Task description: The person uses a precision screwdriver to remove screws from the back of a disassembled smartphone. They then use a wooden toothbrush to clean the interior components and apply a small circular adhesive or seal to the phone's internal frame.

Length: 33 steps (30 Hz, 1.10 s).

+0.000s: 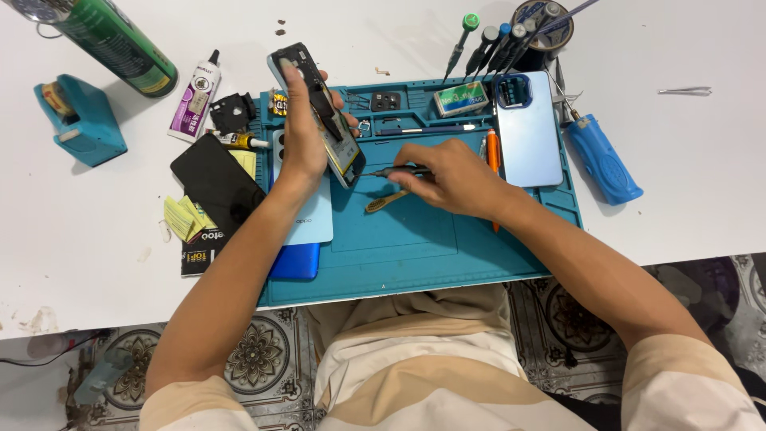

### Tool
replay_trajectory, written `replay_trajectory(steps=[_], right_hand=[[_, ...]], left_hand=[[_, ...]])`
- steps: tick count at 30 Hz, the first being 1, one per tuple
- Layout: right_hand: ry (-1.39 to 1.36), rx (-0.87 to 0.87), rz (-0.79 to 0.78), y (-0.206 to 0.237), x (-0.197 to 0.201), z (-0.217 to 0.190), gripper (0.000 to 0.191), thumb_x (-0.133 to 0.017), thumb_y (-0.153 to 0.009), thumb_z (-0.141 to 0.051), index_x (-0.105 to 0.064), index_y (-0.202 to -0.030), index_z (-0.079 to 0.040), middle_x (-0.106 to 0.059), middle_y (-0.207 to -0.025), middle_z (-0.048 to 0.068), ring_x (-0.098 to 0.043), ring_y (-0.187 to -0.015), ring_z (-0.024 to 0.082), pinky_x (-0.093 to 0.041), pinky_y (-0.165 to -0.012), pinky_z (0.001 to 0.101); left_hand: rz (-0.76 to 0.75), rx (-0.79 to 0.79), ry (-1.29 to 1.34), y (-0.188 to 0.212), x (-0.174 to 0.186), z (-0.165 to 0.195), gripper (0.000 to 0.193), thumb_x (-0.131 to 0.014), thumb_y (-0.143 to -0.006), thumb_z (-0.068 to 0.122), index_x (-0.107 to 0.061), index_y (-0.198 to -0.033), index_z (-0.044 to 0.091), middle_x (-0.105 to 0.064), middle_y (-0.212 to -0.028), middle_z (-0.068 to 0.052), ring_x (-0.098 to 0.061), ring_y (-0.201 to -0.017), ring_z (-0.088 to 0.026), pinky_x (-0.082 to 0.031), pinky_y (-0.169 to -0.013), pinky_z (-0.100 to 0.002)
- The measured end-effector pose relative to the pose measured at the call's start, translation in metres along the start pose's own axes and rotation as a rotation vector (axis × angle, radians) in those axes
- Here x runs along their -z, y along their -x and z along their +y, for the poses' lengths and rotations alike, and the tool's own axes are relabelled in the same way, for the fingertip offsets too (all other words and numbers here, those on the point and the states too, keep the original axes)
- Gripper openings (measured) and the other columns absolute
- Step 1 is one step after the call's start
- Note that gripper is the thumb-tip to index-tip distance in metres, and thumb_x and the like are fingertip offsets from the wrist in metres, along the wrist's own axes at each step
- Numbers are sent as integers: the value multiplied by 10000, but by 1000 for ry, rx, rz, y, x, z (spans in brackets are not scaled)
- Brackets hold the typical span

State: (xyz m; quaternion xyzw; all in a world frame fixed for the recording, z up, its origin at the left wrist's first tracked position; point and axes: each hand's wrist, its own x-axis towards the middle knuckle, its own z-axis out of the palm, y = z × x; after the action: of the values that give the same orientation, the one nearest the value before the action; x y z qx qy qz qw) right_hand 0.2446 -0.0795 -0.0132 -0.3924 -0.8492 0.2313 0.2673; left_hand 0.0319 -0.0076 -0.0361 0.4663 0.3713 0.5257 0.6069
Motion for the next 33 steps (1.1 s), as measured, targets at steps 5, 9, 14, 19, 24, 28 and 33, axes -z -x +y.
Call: replay_trajectory(steps=[5, 9, 14, 19, 24, 28, 33], right_hand=[[33, 73, 10, 1, -2, -2, 168, -796, -911, -137, -668, -977, -51, -696, -668, 113, -636, -507, 218, -433, -456, 354], [1, 105, 14, 0, -2, -2, 179, -771, -867, -73, -672, -1013, -46, -748, -802, 104, -697, -580, 208, -490, -478, 327], [55, 134, 20, 0, -2, -3, 284, -754, -855, -54, -649, -1117, -85, -735, -787, 85, -712, -622, 214, -519, -512, 325], [65, -137, -44, 1, 1, -1, 496, -822, -866, -241, -511, -1223, -94, -542, -515, 74, -575, -456, 243, -380, -452, 394], [64, -160, -89, 1, 1, -1, 604, -857, -836, -227, -452, -1268, -110, -456, -488, 55, -474, -407, 258, -298, -436, 414], [32, -132, -63, 2, 3, -1, 534, -798, -924, -234, -447, -1301, -89, -438, -495, 16, -478, -425, 211, -310, -452, 387], [0, -136, -90, 2, 4, -1, 616, -834, -873, -327, -435, -1267, -73, -414, -473, 40, -451, -398, 227, -292, -433, 395]], left_hand=[[-16, -26, -25, 1, 3, 0, 880, -282, -905, 832, -437, -1337, 81, -540, -936, -33, -667, -828, -180, -610, -751, -407], [-18, -25, -52, 1, 3, 1, 886, -271, -899, 840, -438, -1332, 86, -544, -934, -29, -673, -828, -178, -617, -752, -404], [-56, -13, -14, 0, 5, 1, 866, -294, -916, 827, -427, -1339, 83, -541, -934, -36, -664, -842, -186, -608, -770, -410], [-57, -4, -16, 1, 6, 1, 858, -304, -917, 824, -414, -1337, 83, -542, -933, -37, -666, -849, -190, -609, -777, -421], [-61, 13, -20, -1, 6, 3, 844, -304, -912, 821, -421, -1329, 96, -544, -934, -33, -670, -845, -185, -611, -776, -423], [-77, 8, 0, -1, 6, 4, 808, -307, -933, 806, -421, -1304, 98, -541, -928, -35, -663, -837, -192, -607, -786, -421], [-100, -4, -7, -1, 6, 4, 790, -297, -942, 795, -431, -1303, 105, -547, -920, -35, -672, -845, -190, -612, -787, -422]])
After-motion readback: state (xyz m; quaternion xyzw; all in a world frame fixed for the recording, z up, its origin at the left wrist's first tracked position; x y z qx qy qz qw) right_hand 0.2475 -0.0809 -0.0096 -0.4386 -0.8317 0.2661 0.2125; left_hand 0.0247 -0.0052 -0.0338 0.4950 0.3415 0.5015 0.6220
